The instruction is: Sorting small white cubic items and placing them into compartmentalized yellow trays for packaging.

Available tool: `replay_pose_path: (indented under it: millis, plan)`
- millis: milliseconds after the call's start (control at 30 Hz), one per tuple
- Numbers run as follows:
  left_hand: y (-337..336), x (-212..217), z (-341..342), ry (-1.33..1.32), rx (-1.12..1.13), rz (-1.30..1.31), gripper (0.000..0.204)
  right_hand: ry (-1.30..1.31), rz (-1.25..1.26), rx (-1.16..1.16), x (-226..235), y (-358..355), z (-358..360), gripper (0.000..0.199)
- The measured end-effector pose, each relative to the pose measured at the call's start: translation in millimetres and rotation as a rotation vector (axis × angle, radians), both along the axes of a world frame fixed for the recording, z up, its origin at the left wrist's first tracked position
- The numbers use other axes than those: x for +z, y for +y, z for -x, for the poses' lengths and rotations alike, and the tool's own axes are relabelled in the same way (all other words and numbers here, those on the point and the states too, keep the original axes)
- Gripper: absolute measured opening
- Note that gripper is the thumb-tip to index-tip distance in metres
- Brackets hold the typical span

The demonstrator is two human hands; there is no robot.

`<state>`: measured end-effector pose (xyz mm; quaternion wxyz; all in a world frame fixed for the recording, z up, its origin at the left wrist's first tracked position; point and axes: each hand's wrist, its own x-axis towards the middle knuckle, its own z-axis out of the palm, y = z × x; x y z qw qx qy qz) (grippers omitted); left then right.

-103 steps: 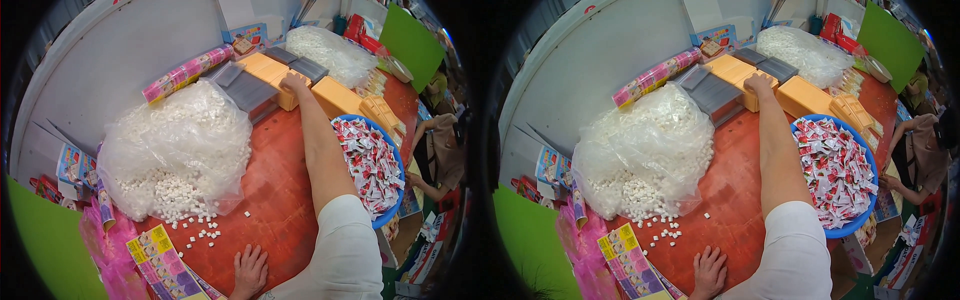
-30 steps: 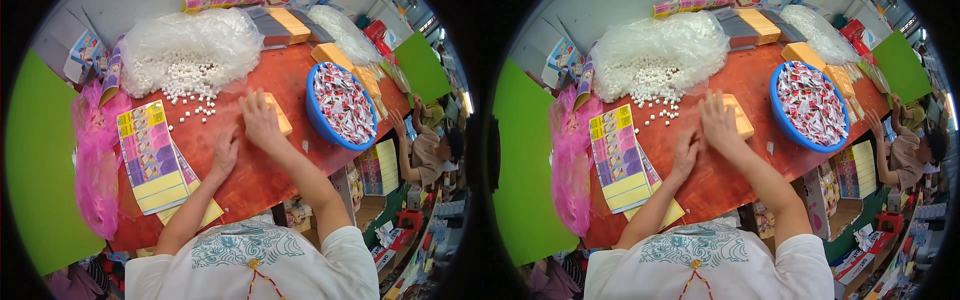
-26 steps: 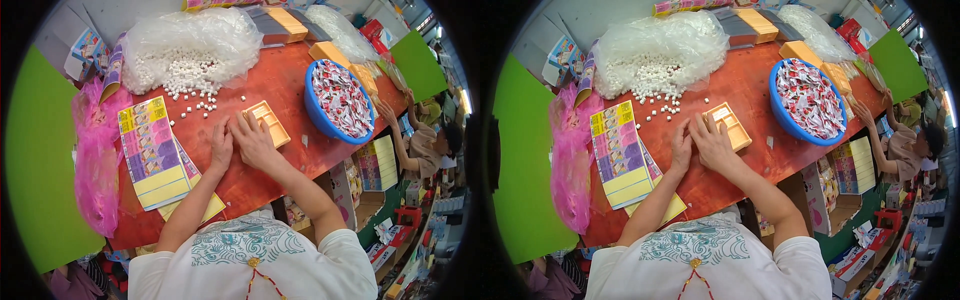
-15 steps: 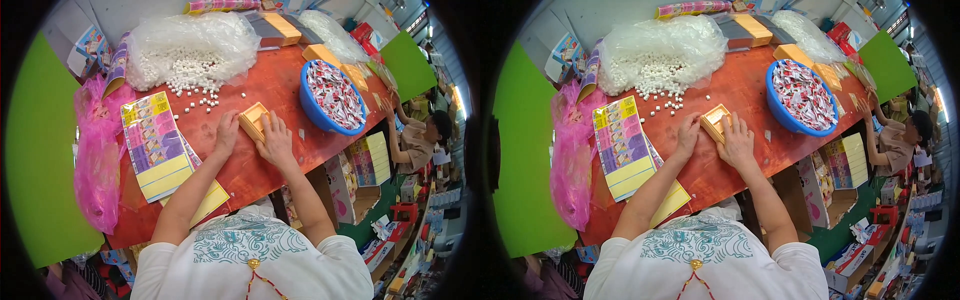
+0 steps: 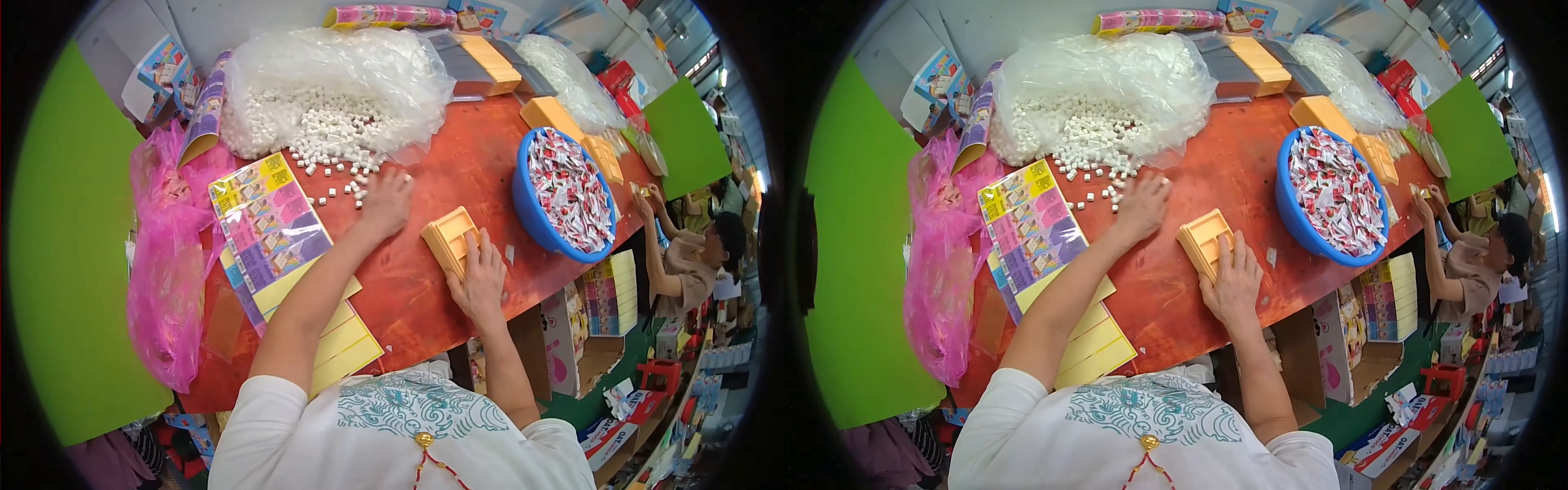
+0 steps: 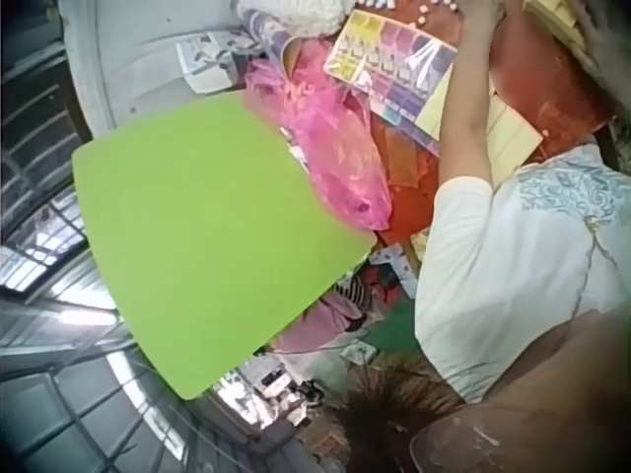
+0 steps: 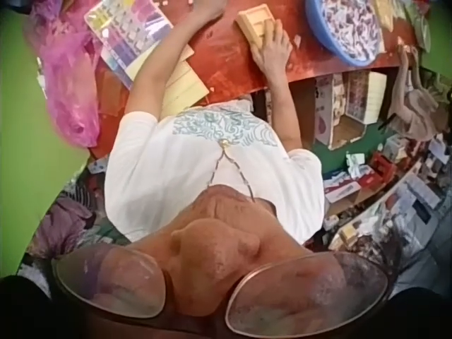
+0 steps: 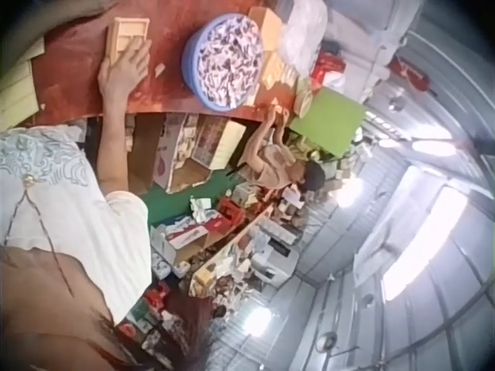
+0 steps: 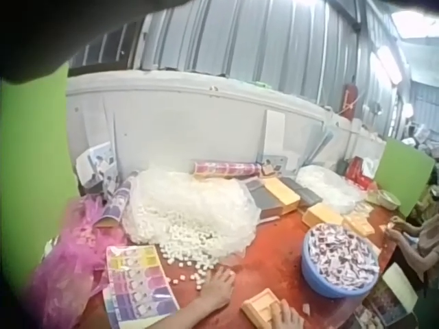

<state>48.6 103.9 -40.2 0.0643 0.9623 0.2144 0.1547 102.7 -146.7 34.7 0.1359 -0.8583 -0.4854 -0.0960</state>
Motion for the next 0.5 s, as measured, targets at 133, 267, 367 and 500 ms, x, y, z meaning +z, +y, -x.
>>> replay_pose_path:
  millis: [133, 267, 367, 500]
  plan:
    - [-2, 26, 27, 0.01, 0.165, -0.003, 0.047, -0.028, -0.024, 0.013, -7, 15, -5, 0.081]
    - [-10, 50, 48, -0.178, 0.064, 0.36, 0.05, 0.015, -0.019, 0.016, -3, 35, -1, 0.077]
    - [-34, 50, 64, -0.461, -0.013, 0.74, 0.052, 0.119, 0.018, -0.013, 0, 43, 5, 0.078]
    - [-75, 37, 89, -0.653, 0.221, 1.194, 0.062, 0.21, -0.003, -0.003, -6, 43, 22, 0.08]
